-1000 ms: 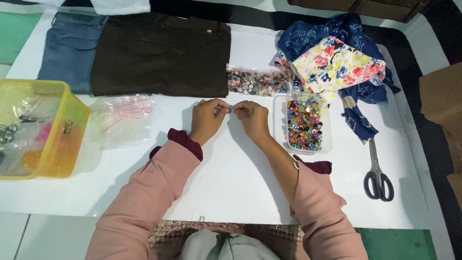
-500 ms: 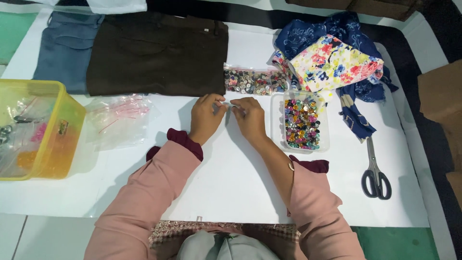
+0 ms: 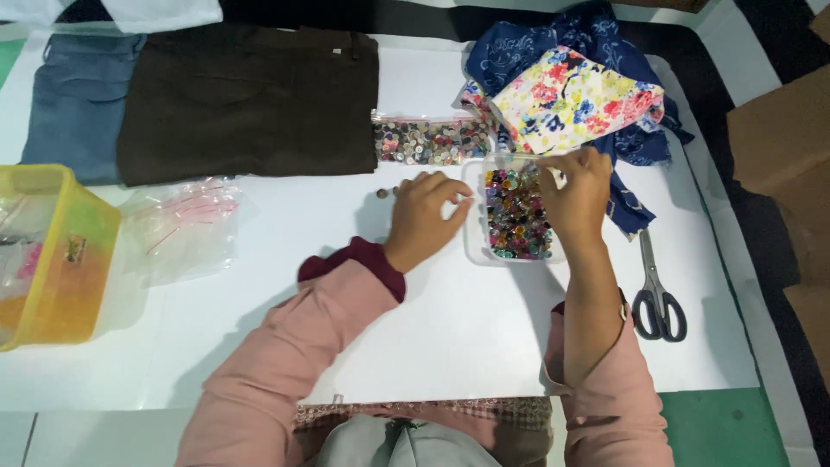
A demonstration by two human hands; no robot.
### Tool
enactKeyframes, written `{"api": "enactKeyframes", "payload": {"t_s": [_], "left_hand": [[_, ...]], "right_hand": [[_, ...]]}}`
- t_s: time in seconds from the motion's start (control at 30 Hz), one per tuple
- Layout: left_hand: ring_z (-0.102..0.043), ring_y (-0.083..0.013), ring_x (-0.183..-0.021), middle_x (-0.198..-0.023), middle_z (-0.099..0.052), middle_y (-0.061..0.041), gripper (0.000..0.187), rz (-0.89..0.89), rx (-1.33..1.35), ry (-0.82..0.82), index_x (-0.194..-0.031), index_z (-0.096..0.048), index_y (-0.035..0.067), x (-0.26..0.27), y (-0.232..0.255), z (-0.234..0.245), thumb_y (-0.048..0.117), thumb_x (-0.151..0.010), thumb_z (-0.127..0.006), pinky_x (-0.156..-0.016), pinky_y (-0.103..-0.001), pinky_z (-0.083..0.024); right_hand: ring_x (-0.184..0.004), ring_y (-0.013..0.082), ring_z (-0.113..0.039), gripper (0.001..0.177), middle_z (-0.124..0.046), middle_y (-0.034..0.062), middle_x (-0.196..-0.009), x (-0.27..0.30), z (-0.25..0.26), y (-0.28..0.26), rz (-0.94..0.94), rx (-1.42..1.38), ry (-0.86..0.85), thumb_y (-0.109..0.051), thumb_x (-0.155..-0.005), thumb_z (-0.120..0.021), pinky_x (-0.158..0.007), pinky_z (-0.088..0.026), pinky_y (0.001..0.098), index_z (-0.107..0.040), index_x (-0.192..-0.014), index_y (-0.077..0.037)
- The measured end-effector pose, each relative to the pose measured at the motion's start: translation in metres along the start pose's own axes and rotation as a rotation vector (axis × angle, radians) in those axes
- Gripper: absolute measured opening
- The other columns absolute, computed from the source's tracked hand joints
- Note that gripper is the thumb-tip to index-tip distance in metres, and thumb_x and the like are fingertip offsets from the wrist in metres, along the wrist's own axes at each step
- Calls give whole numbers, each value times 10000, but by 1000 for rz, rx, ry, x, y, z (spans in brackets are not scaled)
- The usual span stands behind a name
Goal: Picking up small beads and metal fasteners from containers and placing them into small plastic bags for packaging.
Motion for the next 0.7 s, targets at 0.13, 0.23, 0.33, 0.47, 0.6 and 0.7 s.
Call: {"api": "enactKeyframes", "payload": {"t_s": [0.13,0.23,0.33,0.47,0.6,0.7], "left_hand": [[-613,-234,-843,-840,-620,22,153,-22,-45,-46,-1000,-738,234,-12,19,-41,232,-852,-776,-770,-414,-463],[-463,-178,-840,-855,-547,34,75,-29,-140,-102,-923,-752,181,-29,34,-52,215,-856,-752,-761,-361,-325],[-375,-163,-843,-859,-433,22,20,-16,-224,-82,-798,-767,135,-36,46,-50,124,-805,-782,-763,-347,-254],[-358,-185,-826,-875,-405,-14,201,-29,-219,-58,-702,-646,98,-39,41,-62,61,-881,-729,-784,-346,-218],[-291,-152,-837,-889,-371,-8,258,-20,-341,-86,-601,-609,122,-37,26,-82,99,-772,-801,-741,-338,-183],[-290,-143,-826,-865,-352,-6,263,-22,-334,-64,-596,-607,134,-38,27,-84,103,-784,-789,-745,-317,-168]], "right_hand": [[-1011,328,-564,216,-553,80,-988,11,-4,21,-89,-19,-81,7,-825,-844,-893,-484,419,-813,-959,-160],[-1029,303,-526,191,-518,50,-1061,10,-9,18,-77,65,-146,-114,-829,-869,-791,-494,419,-811,-971,-228],[-1044,299,-510,163,-503,67,-1088,8,-2,-1,-87,51,-182,-120,-832,-866,-765,-482,406,-822,-974,-190],[-1064,288,-487,180,-476,60,-1121,9,-3,-2,-49,150,-171,-143,-817,-882,-745,-470,395,-829,-979,-202],[-1069,284,-487,145,-478,59,-1130,11,-9,3,-37,190,-172,-137,-803,-894,-726,-472,395,-825,-912,-203],[-1078,296,-495,148,-494,67,-1137,9,-7,0,-41,189,-177,-136,-782,-906,-725,-472,402,-821,-895,-178]]}}
Point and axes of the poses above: each hand's wrist, its own x-axis away from the middle knuckle, its own z-axis out of the back of the hand, y = z × x, the point moved 1 cm from there along -x, towards the middle knuckle
